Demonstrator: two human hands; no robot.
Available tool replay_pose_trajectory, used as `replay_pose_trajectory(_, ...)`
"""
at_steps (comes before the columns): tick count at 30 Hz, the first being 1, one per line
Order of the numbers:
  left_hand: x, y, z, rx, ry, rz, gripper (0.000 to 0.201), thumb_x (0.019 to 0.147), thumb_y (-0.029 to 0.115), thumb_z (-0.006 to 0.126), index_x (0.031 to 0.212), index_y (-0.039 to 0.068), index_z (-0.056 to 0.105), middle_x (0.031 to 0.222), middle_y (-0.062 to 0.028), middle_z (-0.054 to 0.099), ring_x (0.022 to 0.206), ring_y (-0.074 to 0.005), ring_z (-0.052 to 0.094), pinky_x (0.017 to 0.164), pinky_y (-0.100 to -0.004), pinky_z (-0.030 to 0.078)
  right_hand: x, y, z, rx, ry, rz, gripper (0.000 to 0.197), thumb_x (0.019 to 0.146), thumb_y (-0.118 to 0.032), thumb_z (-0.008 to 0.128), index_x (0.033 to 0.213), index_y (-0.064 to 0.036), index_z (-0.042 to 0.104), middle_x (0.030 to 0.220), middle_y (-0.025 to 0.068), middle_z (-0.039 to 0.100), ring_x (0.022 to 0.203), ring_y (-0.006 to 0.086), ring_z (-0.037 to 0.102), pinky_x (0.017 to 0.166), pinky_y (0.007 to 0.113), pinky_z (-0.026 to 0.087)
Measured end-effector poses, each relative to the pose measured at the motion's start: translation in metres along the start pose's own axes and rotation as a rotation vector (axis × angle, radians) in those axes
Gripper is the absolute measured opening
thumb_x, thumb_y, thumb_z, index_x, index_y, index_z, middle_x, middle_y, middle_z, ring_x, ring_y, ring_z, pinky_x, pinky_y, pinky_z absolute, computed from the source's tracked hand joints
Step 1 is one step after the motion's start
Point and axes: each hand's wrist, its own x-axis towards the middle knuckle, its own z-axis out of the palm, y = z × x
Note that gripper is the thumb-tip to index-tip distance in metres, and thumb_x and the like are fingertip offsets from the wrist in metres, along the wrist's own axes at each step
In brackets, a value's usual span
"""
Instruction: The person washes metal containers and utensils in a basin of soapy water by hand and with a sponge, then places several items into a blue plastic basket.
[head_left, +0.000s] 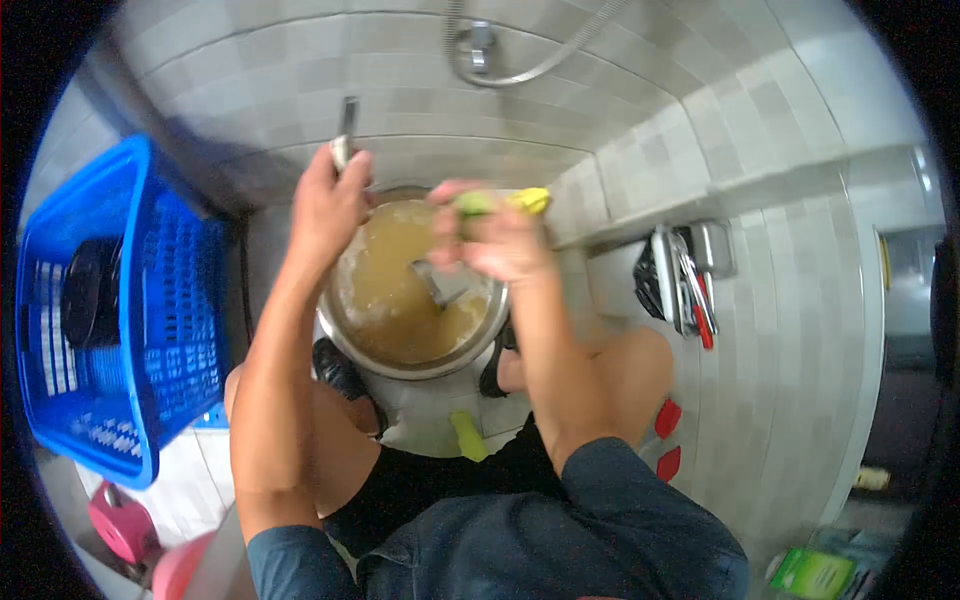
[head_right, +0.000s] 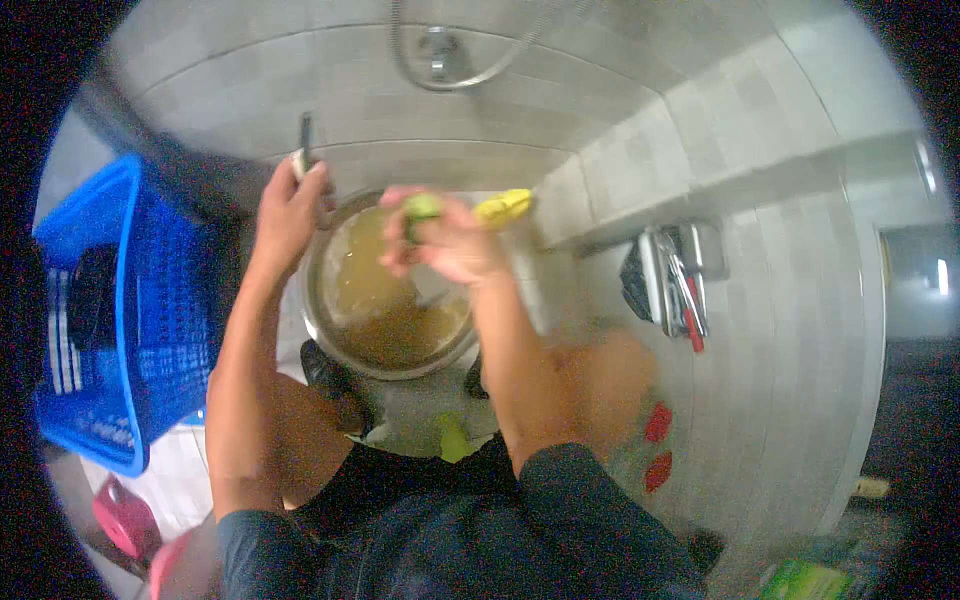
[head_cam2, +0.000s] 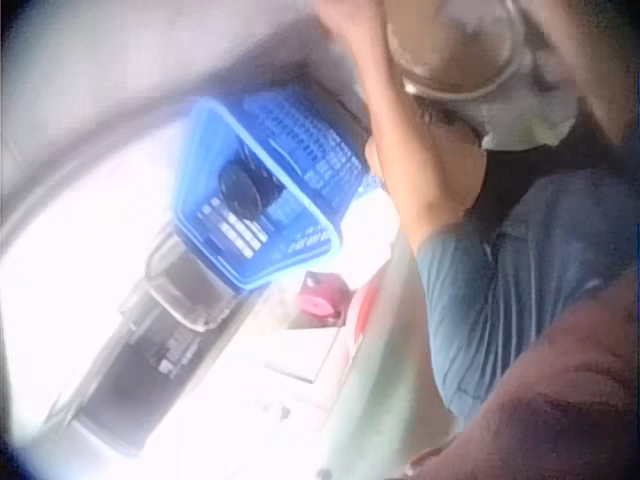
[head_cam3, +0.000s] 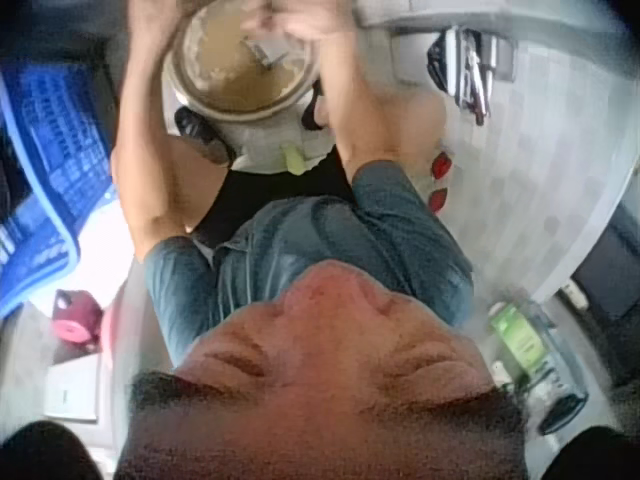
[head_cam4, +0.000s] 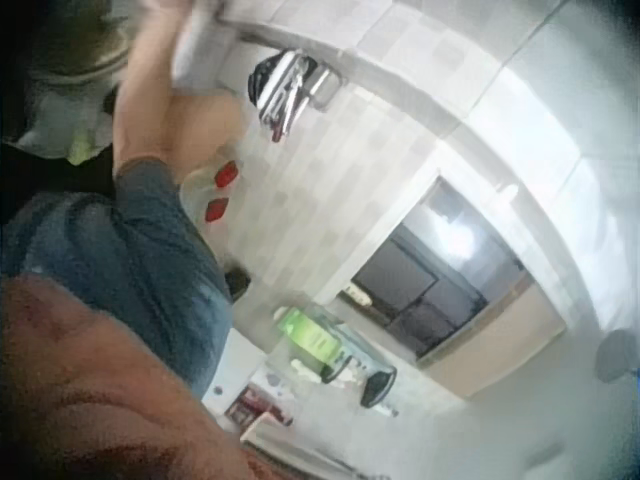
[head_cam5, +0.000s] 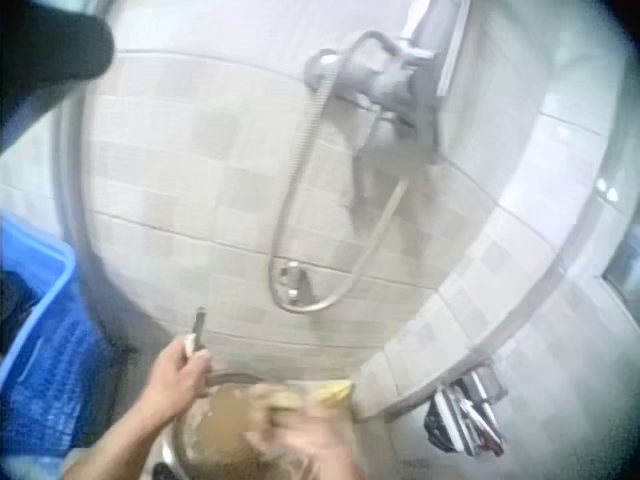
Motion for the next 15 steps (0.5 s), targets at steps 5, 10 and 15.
replay_pose_trajectory(5,0.001,-0.01,0.003,-0.024,-0.024,0.017,0.016,0.098,0.025,0.057,0.097,0.008,0.056,0.076,-0.0007,0.058,0.062,-0.0089,0.055,0.052,-0.0263,0.047,-0.055,0.157,-0.091,-1.702,0.121,0.835,0.019,0.082,-0.012,0.065,0.095,0.0002,0.067,0.096,0.0228,0.067,0.094,0.0358,0.066,0.082,0.045,0.052)
replay_pose_trajectory(10,0.004,-0.024,0.01,0.012,-0.148,-0.019,0.019,0.099,0.027,0.056,0.1,0.008,0.055,0.078,-0.0035,0.059,0.065,-0.011,0.056,0.052,-0.0271,0.048,-0.046,0.084,-0.051,-1.753,0.287,0.287,0.024,0.081,-0.012,0.065,0.101,0.0012,0.064,0.108,0.0217,0.062,0.105,0.0367,0.06,0.087,0.046,0.051)
replay_pose_trajectory(15,-0.007,-0.015,0.021,0.08,-0.144,0.004,0.026,0.099,0.029,0.056,0.111,0.006,0.055,0.088,-0.0038,0.06,0.073,-0.0134,0.058,0.055,-0.0281,0.049,-0.051,-0.061,0.056,-1.15,0.015,-0.392,0.044,0.074,-0.01,0.077,0.115,-0.0007,0.063,0.1,0.013,0.067,0.093,0.0239,0.066,0.082,0.037,0.052)
